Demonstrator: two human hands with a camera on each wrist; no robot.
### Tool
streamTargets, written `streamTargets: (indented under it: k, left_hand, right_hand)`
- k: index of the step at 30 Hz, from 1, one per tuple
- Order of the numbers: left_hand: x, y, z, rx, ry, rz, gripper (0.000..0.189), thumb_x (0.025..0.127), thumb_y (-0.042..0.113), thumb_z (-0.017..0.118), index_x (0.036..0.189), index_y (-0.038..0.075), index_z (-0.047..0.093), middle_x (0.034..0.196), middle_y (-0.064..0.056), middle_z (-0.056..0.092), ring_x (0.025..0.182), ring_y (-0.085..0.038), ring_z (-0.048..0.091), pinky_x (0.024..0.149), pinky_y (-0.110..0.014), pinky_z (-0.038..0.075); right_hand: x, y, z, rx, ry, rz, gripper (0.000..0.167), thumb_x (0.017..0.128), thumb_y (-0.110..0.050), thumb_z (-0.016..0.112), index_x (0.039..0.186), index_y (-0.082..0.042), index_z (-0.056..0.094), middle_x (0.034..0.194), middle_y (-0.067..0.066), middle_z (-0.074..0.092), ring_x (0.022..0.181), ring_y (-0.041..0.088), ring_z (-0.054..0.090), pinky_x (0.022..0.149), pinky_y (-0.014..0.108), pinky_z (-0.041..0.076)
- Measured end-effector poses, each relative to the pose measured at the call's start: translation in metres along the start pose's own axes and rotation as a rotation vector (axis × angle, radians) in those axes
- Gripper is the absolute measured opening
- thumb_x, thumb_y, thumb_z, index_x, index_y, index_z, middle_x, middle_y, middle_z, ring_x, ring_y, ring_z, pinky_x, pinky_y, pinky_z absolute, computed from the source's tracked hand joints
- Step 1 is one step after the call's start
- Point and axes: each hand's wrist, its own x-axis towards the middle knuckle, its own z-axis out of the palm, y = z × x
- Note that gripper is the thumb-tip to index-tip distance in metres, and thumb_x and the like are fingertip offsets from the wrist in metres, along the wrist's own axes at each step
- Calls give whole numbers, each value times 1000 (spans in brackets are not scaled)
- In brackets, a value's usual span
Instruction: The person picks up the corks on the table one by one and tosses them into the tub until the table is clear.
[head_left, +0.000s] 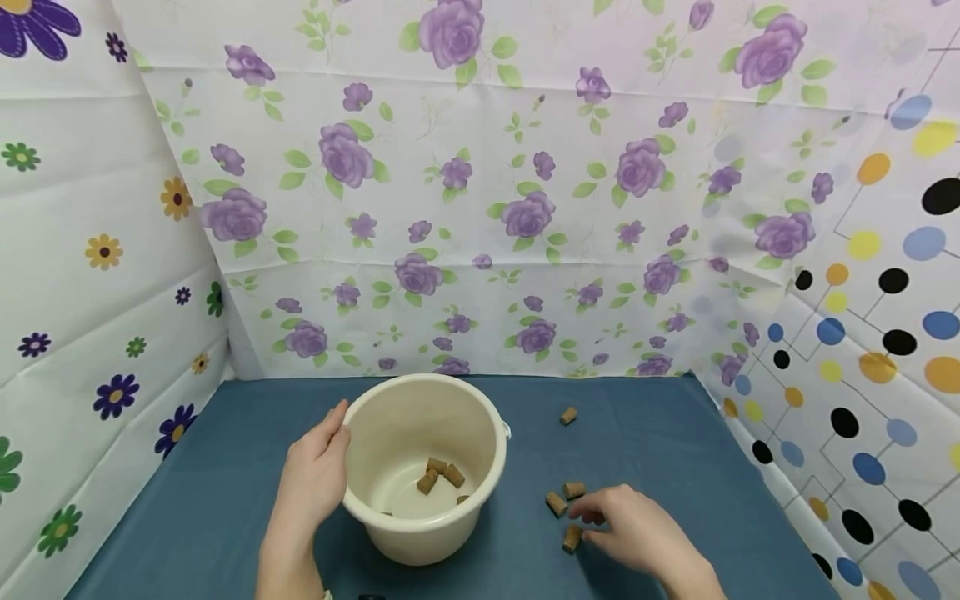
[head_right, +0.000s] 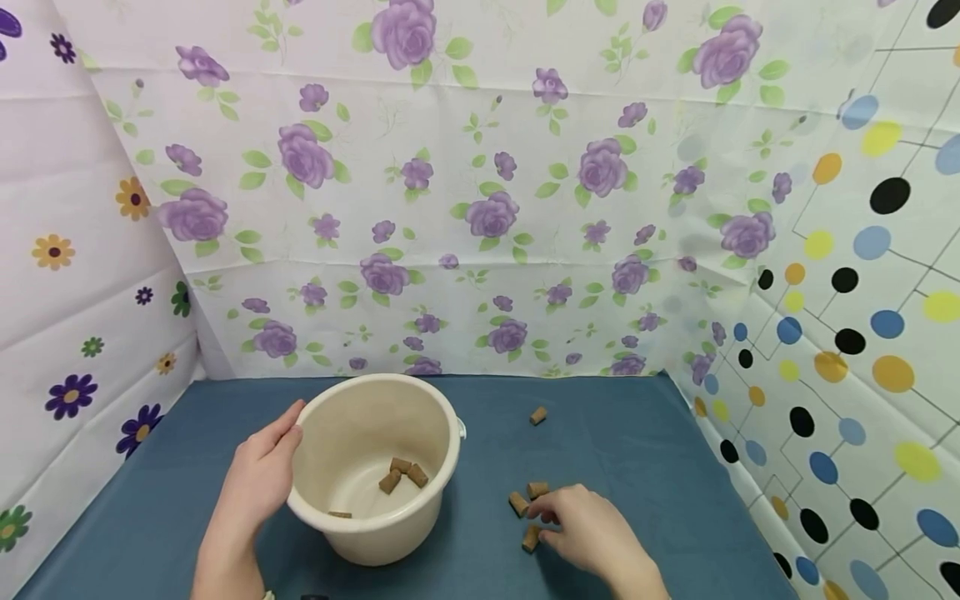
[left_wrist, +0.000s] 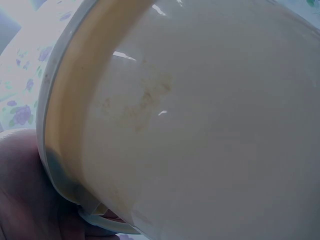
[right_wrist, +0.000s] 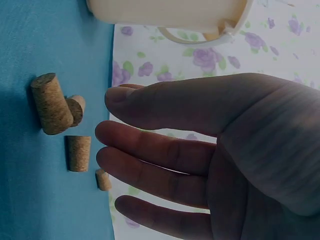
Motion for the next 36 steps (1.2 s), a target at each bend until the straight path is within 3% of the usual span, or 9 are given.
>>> streamTargets:
  k: [18,30,36]
  left_hand:
    - [2,1,-2,8,9,-1,53,118,24,36,169,9,30,174,-16,26,162,-37,19,129,-61,17]
    - [-1,0,-1,-6,-7,-6,54,119,23,34,170,8,28,175,-16,24,162,-37,17,129,-61,17]
    - [0,0,0,-5,4,4,53,118,24,35,169,8,30,174,-17,25,162,-38,18,129,-61,17]
  right_hand:
    - [8,5,12,3,2,-21,22,91,-3,81,101,-22,85,87,-15,71,74,1,63,61,31,55]
    - [9,9,16,16,-12,41,27,90,1,78,97,-24,84,82,-12,68,69,7,61,58,35,52]
    - [11,11,19,-14,23,40,34,87,5,77,96,-27,84,78,-10,66,64,8,58,54,35,48]
